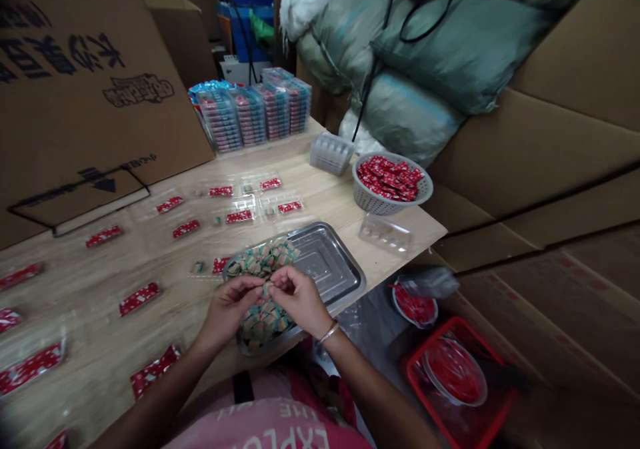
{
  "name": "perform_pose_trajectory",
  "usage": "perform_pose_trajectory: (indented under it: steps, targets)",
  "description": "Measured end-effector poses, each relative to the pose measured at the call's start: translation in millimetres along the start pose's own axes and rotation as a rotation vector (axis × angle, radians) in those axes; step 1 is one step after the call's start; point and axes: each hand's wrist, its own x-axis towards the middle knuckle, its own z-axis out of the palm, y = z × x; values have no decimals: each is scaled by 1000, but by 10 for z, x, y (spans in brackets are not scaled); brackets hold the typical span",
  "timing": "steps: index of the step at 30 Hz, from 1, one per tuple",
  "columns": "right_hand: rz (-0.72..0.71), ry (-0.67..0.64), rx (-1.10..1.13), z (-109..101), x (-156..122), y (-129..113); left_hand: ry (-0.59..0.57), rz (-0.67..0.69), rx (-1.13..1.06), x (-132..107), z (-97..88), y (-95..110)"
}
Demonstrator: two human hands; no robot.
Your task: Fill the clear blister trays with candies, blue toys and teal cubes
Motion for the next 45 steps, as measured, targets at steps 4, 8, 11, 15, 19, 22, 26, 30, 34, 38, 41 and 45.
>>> perform_pose_trajectory:
  steps: [4,8,11,15,19,22,26,30,34,38,41,45]
  targets:
    - [-31,7,-91,-22,8,58,-10,-24,-28,-14,-26,-9]
    - [-113,-29,-463,-204,-55,57,44,-49,-85,10,-35,-71]
    - [-145,-156,-681,-260,-126,59,60,-51,-96,47,-30,-125]
    - [-169,-206,-714,-237,-159,94,25,-58,-61,65,-30,-166]
    - [-181,-192,-537,-213,-139,60,-6,-66,-81,32,-20,-169]
    - [-159,-134,-386,-176,-125,-20,-76,-57,-59,-9,0,-158]
    - [-208,-121,-386,-137,-110,-66,-193,-48,-67,-53,0,-137]
    - [-133,-120,-385,-177,-41,30,-183,-63,-44,-52,-33,-157]
    - [-99,-2,-707,-177,89,167,-60,-38,-38,-18,-58,-195]
    - [-138,32,-801,-141,145,200,-52,-54,-90,6,-69,-212]
    - [-165,38,-633,-160,109,128,-31,-76,-134,9,-65,-220]
    - [-47,-209,-323,-144,20,0,-4,-53,-143,-35,-68,-213]
